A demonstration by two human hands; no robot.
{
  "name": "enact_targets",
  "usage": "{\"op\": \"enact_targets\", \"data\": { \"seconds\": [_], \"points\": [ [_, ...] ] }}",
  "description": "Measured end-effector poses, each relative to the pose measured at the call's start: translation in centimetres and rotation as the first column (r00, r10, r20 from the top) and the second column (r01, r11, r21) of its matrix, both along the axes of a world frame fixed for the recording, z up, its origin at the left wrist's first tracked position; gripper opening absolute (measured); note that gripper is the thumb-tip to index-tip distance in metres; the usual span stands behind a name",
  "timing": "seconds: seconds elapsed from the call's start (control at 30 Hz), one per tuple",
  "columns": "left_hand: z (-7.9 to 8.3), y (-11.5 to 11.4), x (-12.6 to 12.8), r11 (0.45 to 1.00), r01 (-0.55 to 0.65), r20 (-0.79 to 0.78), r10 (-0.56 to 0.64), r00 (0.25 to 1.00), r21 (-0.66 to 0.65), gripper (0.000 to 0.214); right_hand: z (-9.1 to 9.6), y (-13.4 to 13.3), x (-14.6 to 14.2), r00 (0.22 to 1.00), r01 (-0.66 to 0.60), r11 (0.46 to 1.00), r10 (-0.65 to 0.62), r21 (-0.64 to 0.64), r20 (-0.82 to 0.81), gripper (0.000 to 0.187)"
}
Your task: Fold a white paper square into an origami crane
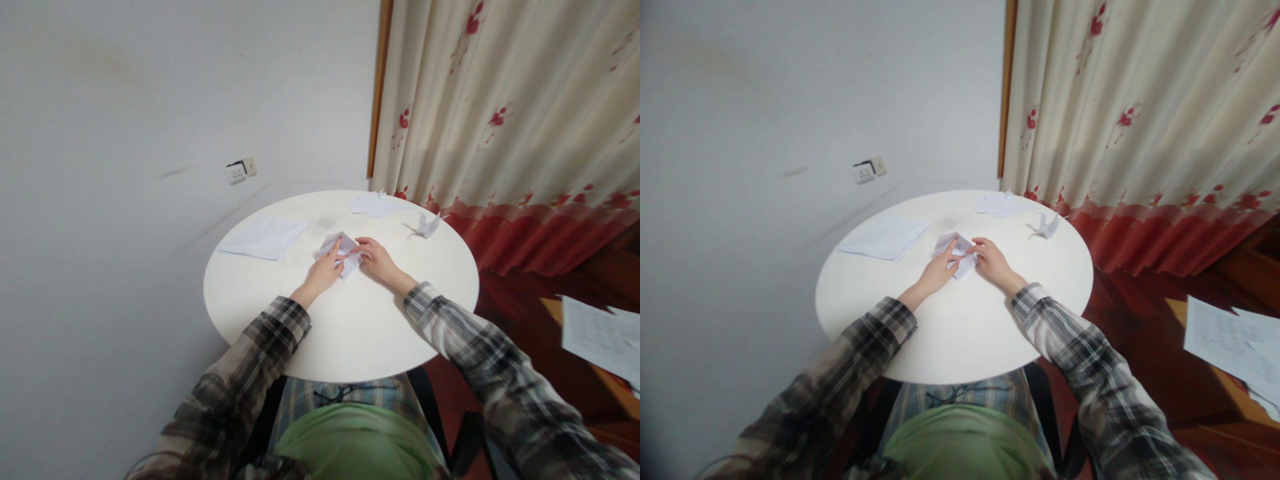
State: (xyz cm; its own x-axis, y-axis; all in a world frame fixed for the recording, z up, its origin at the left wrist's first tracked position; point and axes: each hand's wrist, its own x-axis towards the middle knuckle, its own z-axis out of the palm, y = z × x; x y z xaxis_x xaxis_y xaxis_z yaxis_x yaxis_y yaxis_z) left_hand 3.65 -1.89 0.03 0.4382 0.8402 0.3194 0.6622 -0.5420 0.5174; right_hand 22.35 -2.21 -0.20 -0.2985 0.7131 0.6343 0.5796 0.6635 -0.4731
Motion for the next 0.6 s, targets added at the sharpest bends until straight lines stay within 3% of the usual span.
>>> {"op": "enact_targets", "data": {
  "seconds": [0.6],
  "points": [
    [0.24, -0.45, 0.17, 0.991, 0.131, -0.01, -0.131, 0.991, 0.01, 0.072, -0.15, 0.36, 0.17, 0.999, 0.011, 1.0, -0.011, -0.002, -0.034, 0.033]
  ]
}}
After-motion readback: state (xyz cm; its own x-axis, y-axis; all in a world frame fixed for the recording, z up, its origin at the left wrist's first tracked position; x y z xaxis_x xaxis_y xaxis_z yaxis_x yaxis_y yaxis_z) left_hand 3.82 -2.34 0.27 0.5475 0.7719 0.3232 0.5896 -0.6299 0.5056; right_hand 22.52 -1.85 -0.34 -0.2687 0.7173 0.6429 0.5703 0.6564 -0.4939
